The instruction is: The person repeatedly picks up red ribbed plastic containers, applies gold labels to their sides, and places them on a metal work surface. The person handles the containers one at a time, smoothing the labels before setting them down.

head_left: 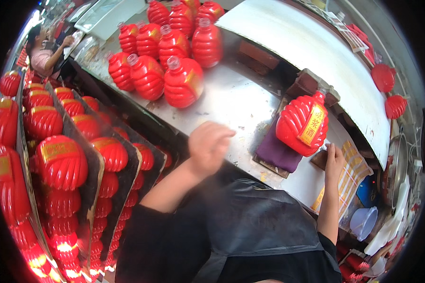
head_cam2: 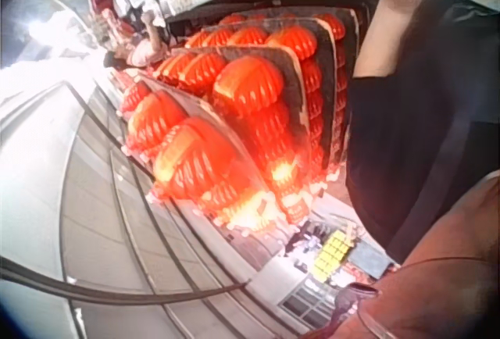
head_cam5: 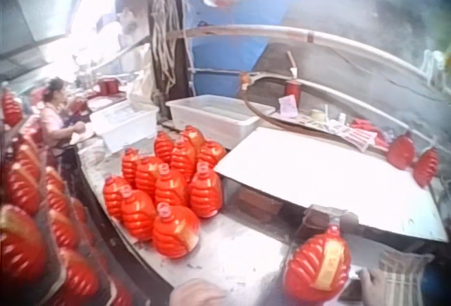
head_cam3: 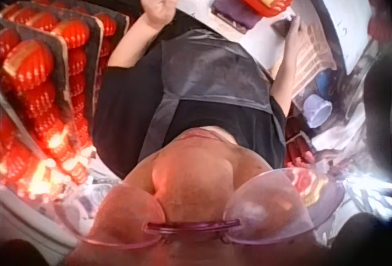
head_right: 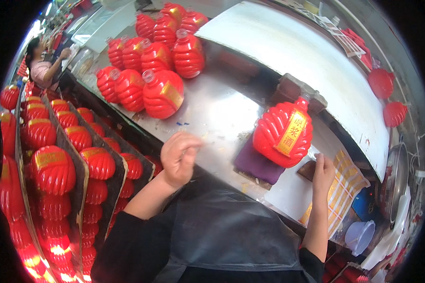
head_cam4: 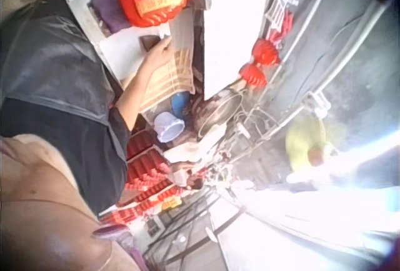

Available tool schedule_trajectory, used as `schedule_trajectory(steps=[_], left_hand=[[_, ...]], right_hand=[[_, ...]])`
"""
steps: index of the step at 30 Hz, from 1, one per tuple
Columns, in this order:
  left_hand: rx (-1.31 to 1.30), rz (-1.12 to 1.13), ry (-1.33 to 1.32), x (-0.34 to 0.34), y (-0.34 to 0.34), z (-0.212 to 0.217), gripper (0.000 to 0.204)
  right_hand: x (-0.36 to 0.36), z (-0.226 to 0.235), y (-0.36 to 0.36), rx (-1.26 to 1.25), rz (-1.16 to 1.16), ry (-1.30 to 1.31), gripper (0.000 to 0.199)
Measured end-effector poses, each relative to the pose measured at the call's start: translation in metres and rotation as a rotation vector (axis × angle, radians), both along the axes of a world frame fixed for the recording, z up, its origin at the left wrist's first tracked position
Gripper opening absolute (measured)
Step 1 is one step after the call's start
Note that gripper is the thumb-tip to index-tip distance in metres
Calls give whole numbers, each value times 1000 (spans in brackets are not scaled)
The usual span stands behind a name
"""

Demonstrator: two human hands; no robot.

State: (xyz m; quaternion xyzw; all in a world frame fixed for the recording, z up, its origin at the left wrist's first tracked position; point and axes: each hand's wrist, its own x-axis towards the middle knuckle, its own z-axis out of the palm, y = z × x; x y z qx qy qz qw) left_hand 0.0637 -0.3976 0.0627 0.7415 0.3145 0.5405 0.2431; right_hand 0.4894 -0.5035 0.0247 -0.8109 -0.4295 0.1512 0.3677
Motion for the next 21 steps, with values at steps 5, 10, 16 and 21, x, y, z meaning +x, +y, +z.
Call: schedule_trajectory(steps=[5, 10, 16, 21], left_hand=[[-637, 277, -51, -61, -51, -85, 19], [-1476, 404, -336, -90, -29, -210, 29], [-1257, 315, -973, -105, 32, -369, 36], [-782, 456, -329, -114, 61, -454, 37]], right_hand=[[-2, -15, -10, 67, 132, -414, 29], [3, 14, 10, 152, 95, -323, 29], [-11, 36, 11, 245, 151, -316, 29], [-24, 35, 2, 196, 189, -359, 29]])
